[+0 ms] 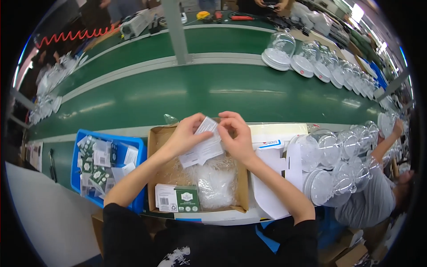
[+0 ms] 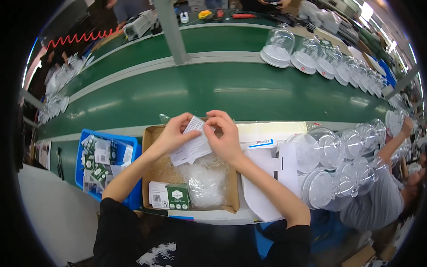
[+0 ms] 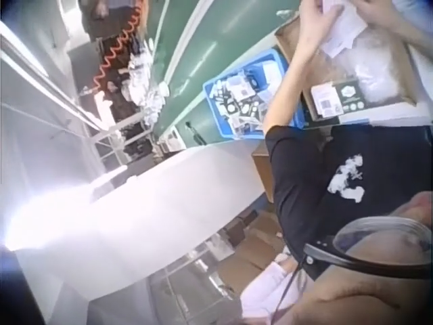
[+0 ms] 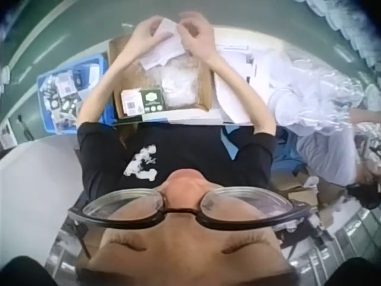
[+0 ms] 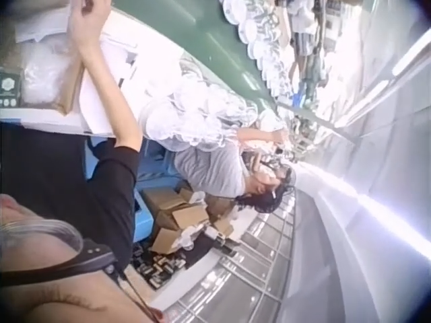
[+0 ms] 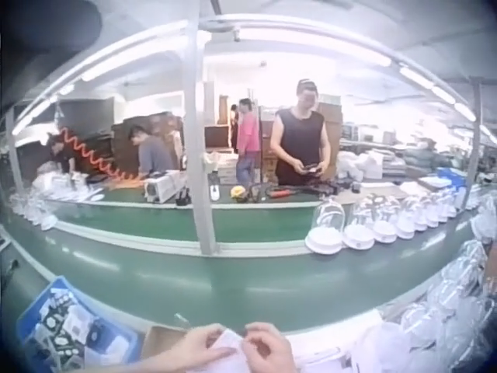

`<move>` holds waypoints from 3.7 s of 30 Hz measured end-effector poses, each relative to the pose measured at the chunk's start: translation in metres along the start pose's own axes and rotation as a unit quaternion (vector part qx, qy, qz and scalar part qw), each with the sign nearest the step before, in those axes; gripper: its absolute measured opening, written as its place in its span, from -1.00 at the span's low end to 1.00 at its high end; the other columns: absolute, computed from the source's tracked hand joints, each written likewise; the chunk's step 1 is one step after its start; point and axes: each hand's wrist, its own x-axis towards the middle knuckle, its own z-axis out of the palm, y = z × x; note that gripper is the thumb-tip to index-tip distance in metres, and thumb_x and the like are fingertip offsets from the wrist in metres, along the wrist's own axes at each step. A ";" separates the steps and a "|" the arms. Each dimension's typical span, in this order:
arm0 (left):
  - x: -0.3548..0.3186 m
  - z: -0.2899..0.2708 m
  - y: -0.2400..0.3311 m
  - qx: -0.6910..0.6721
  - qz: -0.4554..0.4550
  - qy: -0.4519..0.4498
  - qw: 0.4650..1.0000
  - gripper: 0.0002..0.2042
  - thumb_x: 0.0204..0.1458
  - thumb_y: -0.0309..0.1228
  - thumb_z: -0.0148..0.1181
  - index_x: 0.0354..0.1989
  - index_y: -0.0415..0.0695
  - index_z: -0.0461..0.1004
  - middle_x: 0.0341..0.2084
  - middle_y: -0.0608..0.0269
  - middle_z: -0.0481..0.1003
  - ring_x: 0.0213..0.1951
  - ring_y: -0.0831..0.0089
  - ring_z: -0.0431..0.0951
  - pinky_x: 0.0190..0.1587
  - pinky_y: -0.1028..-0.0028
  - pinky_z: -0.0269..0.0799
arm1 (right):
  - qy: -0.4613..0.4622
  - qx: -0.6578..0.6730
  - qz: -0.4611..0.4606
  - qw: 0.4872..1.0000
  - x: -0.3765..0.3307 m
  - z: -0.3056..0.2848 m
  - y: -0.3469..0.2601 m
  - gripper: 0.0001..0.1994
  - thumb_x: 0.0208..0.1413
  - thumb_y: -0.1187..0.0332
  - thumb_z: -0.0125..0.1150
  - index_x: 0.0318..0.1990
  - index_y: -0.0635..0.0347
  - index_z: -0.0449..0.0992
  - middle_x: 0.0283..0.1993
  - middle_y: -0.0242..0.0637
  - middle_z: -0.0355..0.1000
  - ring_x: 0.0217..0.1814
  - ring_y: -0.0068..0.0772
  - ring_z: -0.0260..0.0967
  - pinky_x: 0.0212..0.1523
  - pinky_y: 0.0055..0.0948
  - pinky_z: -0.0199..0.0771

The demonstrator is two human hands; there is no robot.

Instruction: Assembling small green lighting components by attaching strings or tags to them on an assembly line.

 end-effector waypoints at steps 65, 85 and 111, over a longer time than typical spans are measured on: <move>-0.006 0.010 0.011 -0.023 0.095 0.126 0.987 -0.83 -0.04 -0.68 0.23 -0.25 -0.26 0.49 -0.29 0.20 0.54 -0.20 0.49 0.54 -0.09 0.53 0.45 | -0.008 0.048 0.127 0.991 -0.007 0.004 0.002 -0.87 0.09 0.46 0.12 -0.45 0.32 0.38 -0.59 -0.24 0.50 -0.58 -0.59 0.44 -0.55 -0.59 0.38; -0.004 0.012 0.004 -0.123 0.031 0.035 0.991 -0.88 0.12 -0.64 0.04 -0.23 -0.18 0.28 -0.41 0.37 0.36 -0.38 0.66 0.38 -0.28 0.65 0.33 | -0.052 0.057 0.043 0.996 -0.006 -0.002 -0.019 -0.89 0.16 0.43 0.08 -0.36 0.26 0.38 -0.60 -0.27 0.43 -0.60 -0.52 0.38 -0.52 -0.52 0.35; 0.006 -0.020 -0.008 -0.264 0.008 0.021 0.964 -0.93 0.28 -0.42 -0.07 -0.19 -0.14 0.26 -0.39 0.33 0.40 -0.63 0.80 0.15 -0.69 0.76 0.00 | -0.118 -0.013 -0.118 0.986 -0.008 -0.001 -0.013 -0.86 0.10 0.52 0.09 -0.19 0.25 0.50 -0.31 -0.16 0.48 -0.25 -0.21 0.46 -0.31 -0.32 0.45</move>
